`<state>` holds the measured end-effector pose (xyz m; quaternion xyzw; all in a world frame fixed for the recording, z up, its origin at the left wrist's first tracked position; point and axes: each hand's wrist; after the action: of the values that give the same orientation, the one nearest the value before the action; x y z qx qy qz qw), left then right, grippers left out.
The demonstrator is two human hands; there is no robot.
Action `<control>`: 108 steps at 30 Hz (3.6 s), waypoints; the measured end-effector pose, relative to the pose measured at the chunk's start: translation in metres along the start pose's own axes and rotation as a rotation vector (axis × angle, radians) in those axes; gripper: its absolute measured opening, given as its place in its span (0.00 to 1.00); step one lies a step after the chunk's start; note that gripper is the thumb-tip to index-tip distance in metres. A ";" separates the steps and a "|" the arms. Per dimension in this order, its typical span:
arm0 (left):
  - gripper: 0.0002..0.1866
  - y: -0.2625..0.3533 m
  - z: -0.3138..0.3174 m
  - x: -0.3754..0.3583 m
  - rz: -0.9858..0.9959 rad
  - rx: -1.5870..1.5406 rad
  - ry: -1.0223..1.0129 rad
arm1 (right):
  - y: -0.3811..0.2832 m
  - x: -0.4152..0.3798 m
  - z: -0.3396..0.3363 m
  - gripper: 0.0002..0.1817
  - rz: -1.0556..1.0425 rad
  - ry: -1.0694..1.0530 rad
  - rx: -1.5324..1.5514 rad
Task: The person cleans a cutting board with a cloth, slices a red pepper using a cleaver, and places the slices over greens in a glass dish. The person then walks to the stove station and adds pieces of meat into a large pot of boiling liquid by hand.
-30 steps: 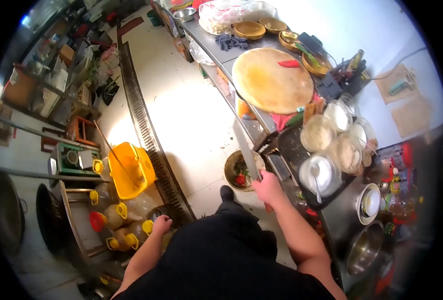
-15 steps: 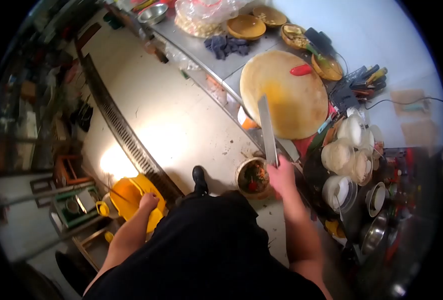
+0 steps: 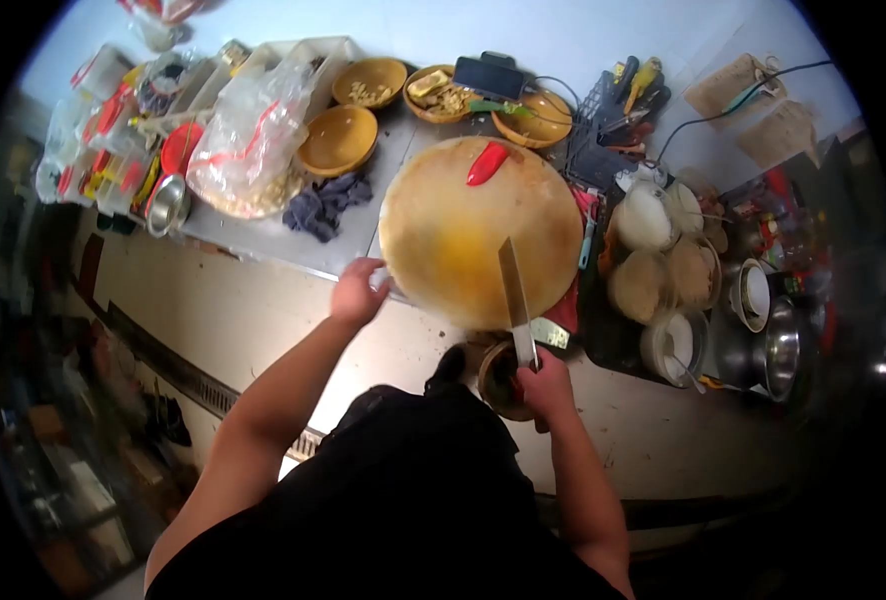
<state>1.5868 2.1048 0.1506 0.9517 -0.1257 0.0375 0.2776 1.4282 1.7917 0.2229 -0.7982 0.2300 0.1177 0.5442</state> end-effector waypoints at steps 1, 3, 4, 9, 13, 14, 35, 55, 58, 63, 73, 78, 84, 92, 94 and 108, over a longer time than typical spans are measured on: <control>0.19 0.017 0.009 0.024 0.039 0.018 -0.038 | -0.005 0.005 0.000 0.19 0.093 -0.027 0.023; 0.21 0.044 0.021 0.070 0.098 0.030 -0.100 | 0.006 0.013 0.005 0.20 0.110 -0.004 -0.039; 0.22 0.056 0.026 0.094 0.114 0.058 -0.163 | 0.006 0.013 0.008 0.20 0.122 0.012 -0.033; 0.27 0.077 0.070 0.206 0.228 0.159 -0.305 | -0.008 0.018 0.029 0.19 0.079 0.136 0.005; 0.29 0.084 0.098 0.262 0.360 0.249 -0.430 | -0.024 0.009 0.048 0.19 0.272 0.216 0.122; 0.27 0.084 0.101 0.268 0.385 0.216 -0.425 | -0.024 0.007 0.054 0.19 0.283 0.254 0.150; 0.16 0.057 0.081 0.251 0.550 0.315 -0.480 | -0.066 0.021 0.074 0.27 0.517 0.360 0.269; 0.15 0.025 0.068 0.176 0.944 -0.109 -0.359 | -0.087 0.035 0.100 0.23 0.189 0.382 0.159; 0.14 0.010 0.061 0.180 0.611 -0.123 -0.249 | -0.092 0.043 0.105 0.23 0.179 0.333 0.106; 0.17 0.002 0.058 0.187 0.811 -0.088 -0.347 | -0.098 0.049 0.107 0.24 0.197 0.288 0.132; 0.15 0.021 0.083 0.189 0.956 -0.052 -0.448 | -0.108 0.054 0.100 0.25 0.211 0.238 0.070; 0.11 0.023 0.083 0.191 1.090 -0.015 -0.382 | -0.092 0.081 0.115 0.25 0.171 0.208 0.005; 0.10 0.019 0.080 0.191 0.786 -0.128 -0.323 | -0.097 0.092 0.112 0.25 0.178 0.193 0.192; 0.08 0.079 0.089 0.181 0.892 0.034 -0.411 | -0.071 0.045 0.100 0.24 0.295 0.440 0.340; 0.08 0.088 0.107 0.182 0.746 0.075 -0.474 | -0.063 0.039 0.100 0.24 0.281 0.503 0.376; 0.13 0.083 0.122 0.180 0.897 0.294 -0.416 | -0.041 0.014 0.114 0.23 0.289 0.468 0.559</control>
<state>1.7389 1.9323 0.1161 0.8204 -0.5675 -0.0202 0.0667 1.4674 1.9061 0.2066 -0.5839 0.4808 -0.0592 0.6514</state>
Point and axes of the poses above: each hand's wrist, its own x-axis towards the middle knuckle, its own z-axis out of the palm, y = z × x, and after that the axes turned 7 degrees about x, right-handed
